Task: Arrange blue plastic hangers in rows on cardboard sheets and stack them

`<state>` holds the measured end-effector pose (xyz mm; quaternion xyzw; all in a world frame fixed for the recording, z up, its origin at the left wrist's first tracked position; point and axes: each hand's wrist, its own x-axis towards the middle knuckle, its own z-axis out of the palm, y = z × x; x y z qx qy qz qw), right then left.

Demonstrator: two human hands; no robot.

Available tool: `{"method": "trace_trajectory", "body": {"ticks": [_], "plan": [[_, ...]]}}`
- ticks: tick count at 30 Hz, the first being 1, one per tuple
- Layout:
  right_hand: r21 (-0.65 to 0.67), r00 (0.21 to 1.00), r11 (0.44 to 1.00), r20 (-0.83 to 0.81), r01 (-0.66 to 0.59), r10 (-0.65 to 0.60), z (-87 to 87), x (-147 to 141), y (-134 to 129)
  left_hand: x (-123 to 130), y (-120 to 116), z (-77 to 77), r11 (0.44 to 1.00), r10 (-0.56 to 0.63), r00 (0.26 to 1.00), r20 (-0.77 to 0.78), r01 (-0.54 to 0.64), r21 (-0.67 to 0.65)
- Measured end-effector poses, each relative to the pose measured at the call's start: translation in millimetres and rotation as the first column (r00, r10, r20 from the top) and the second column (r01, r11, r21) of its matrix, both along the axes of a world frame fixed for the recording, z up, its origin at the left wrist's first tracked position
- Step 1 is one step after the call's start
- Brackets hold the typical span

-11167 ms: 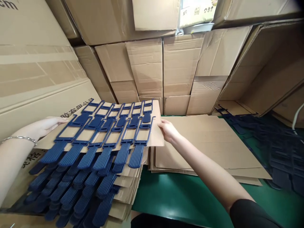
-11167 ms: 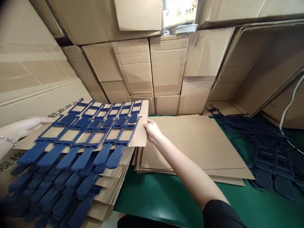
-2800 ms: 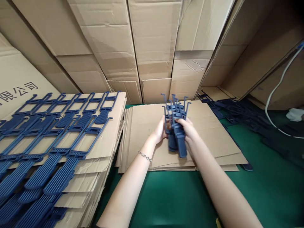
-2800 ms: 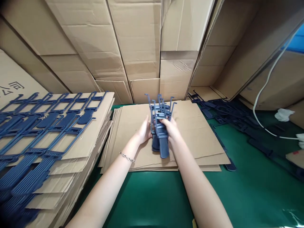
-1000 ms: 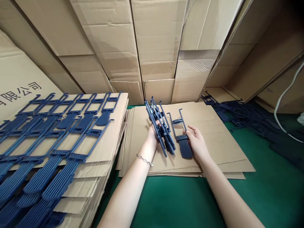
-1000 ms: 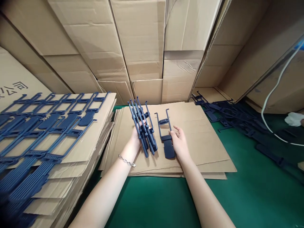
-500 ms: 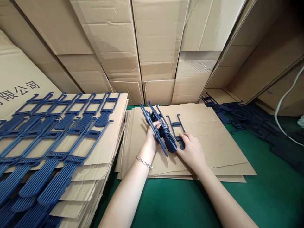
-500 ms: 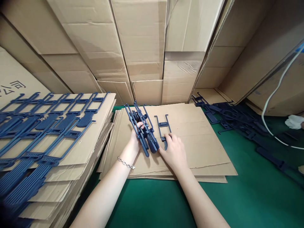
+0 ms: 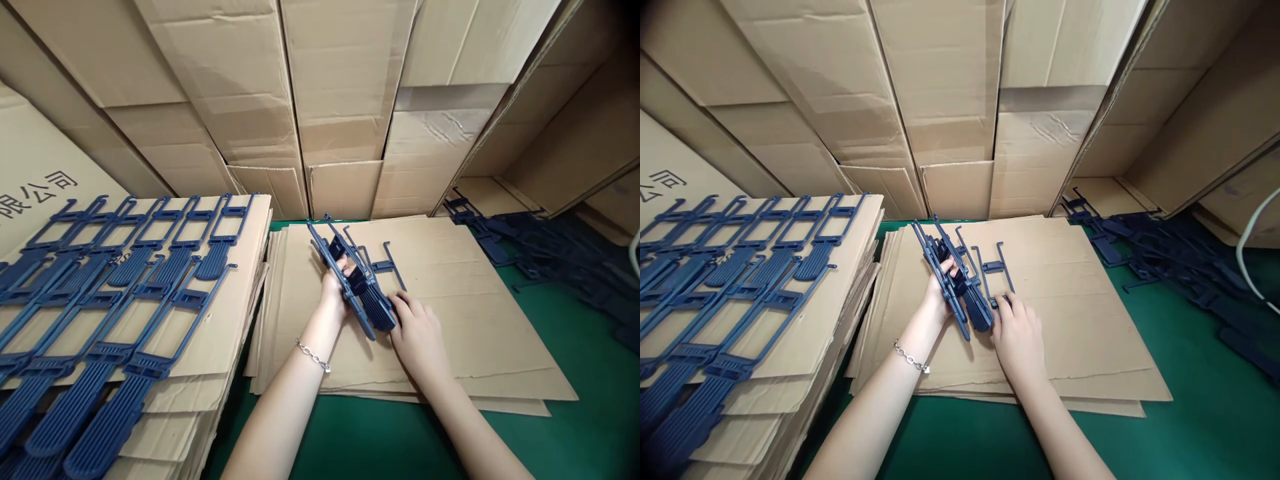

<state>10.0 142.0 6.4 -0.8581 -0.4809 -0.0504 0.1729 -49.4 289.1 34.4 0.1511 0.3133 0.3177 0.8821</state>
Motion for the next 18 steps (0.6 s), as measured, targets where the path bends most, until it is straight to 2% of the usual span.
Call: {"method": "trace_trajectory", "body": {"ticks": [7,12,15,18], "plan": [[0.092,0.999,0.995,0.03,-0.045,0.043,-14.8,12,0,5,3,-10.6,0.994,-0.106,0.99,0.096,0.103,0.039],[0.087,0.994,0.991,0.054,-0.104,0.1,-10.2,16,-4,2,4,-16.9,0.979,-0.193,0.979,0.065,0.188,0.079],[0.088,0.994,0.996,0.105,0.018,-0.027,0.0,14,-8,-1,1,-10.7,0.97,-0.228,0.973,0.03,0.224,0.094],[0.006,0.979,0.989,0.14,0.149,-0.148,9.9,11,-10,-3,-6,2.5,0.951,-0.286,0.958,0.036,0.278,0.135]]}}
